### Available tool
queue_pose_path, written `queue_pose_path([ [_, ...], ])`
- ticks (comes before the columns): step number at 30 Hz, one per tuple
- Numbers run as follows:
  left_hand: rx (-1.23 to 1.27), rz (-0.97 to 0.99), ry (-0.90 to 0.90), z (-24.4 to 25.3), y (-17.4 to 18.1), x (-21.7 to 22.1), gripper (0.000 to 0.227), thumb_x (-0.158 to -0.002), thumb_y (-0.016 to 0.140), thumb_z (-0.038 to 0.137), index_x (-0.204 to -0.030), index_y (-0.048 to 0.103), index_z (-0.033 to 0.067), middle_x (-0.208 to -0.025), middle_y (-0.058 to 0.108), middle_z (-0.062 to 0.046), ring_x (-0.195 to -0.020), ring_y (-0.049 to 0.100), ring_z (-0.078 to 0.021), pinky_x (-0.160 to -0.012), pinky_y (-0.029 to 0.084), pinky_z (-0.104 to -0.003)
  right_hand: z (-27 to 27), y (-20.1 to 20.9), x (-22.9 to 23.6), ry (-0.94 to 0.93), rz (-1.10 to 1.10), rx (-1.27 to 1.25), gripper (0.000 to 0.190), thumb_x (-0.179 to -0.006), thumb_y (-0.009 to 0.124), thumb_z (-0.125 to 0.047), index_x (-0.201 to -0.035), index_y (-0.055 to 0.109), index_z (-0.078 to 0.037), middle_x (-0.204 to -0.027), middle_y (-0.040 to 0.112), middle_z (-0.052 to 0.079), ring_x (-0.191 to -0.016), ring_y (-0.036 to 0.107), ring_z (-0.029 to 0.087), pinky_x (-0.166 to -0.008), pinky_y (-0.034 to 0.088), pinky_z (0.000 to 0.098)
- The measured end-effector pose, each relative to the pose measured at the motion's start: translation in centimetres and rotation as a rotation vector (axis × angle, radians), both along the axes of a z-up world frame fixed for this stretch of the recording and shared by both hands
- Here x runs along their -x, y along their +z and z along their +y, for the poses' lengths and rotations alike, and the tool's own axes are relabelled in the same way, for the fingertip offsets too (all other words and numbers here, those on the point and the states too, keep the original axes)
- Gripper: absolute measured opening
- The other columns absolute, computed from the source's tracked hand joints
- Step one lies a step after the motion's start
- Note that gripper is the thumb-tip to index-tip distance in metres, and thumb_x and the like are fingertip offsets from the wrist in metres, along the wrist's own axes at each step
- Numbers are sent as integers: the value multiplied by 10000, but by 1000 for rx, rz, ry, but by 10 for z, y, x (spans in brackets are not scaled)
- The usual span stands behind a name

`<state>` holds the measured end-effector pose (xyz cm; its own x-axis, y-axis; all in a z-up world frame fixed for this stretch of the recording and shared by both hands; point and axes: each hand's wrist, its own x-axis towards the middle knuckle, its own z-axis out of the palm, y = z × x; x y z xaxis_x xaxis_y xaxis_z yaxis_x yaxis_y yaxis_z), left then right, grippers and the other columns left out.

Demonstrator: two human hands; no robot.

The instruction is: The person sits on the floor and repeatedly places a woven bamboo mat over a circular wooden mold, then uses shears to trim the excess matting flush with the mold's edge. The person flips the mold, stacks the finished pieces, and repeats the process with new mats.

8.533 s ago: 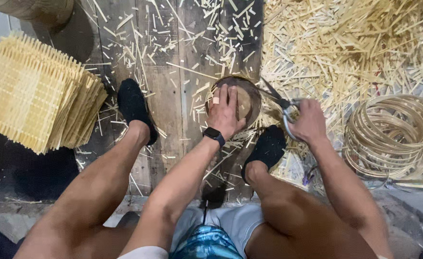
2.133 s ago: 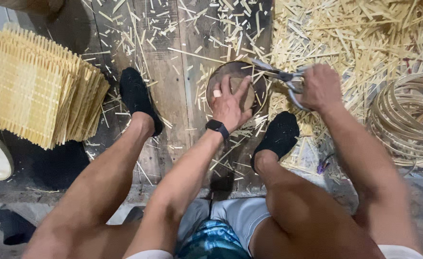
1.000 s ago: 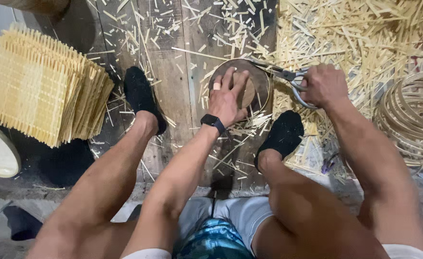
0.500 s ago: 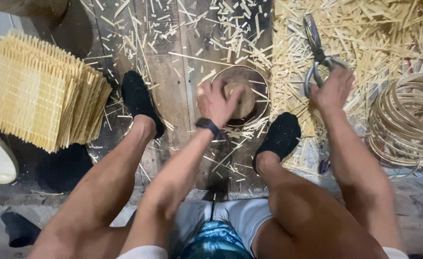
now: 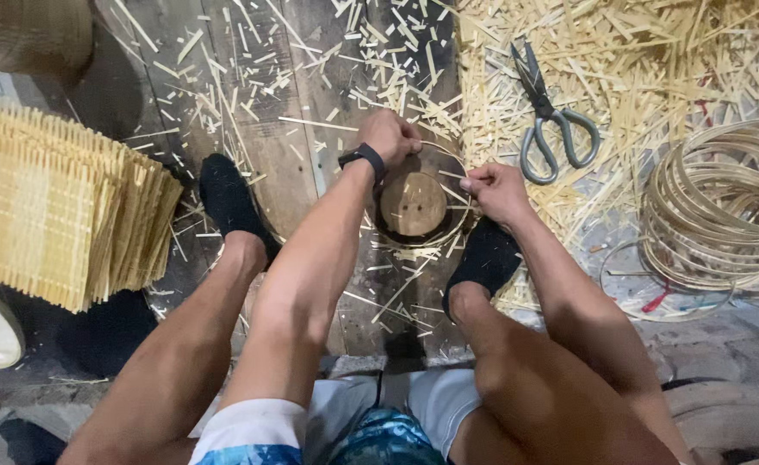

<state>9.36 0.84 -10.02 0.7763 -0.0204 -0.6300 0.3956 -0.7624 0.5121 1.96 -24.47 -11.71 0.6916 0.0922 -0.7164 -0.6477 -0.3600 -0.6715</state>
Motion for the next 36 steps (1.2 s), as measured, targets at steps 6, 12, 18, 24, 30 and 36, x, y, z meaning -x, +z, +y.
queue_pose_path([
  [6, 86, -175, 7, 0, 0, 10, 134, -780, 843, 199, -887, 829, 121, -835, 767, -129, -775, 748, -248, -719, 578, -358, 6, 9, -1, -102, 121, -37, 206, -879, 815, -129, -963, 704, 24, -743, 671, 61, -575, 591, 135, -484, 466, 282],
  [12, -237, -162, 248, 47, -12, 92, 220, -1007, 761, 300, -951, 825, 97, -876, 761, -167, -746, 702, -312, -681, 531, -430, -8, 14, 20, -7, 208, -152, 287, -828, 811, -99, -1043, 640, -13, -823, 731, 44, -720, 728, 121, -591, 627, 277],
  [18, 292, 13, 678, 73, -47, 152, 275, -772, 905, 254, -923, 805, 47, -863, 792, -77, -716, 692, -114, -683, 565, -316, -12, -5, 32, -54, 191, -205, 158, -867, 784, -61, -949, 712, 53, -813, 719, 74, -689, 696, 147, -614, 615, 281],
  [24, -72, 49, 661, 57, -29, 141, 299, -736, 913, 282, -924, 831, 65, -832, 778, -62, -725, 724, -144, -730, 572, -308, -4, -2, 37, -79, 126, -113, 175, -878, 812, -38, -880, 670, 65, -780, 675, 95, -641, 661, 173, -556, 574, 306],
  [30, 642, 193, 1059, 43, 0, 162, 231, -898, 757, 255, -960, 771, 32, -877, 792, -96, -731, 696, -174, -658, 555, -309, -7, 37, 36, -328, 236, -361, 84, -860, 732, -12, -929, 686, -27, -825, 722, 73, -704, 723, 145, -675, 659, 279],
  [36, 804, 313, 1093, 4, -21, 216, 176, -999, 670, 145, -943, 655, -21, -867, 743, -101, -725, 720, -188, -626, 601, -308, 6, 14, 48, -201, 196, -208, 109, -935, 700, -13, -905, 621, 56, -805, 669, 89, -684, 695, 195, -597, 655, 331],
])
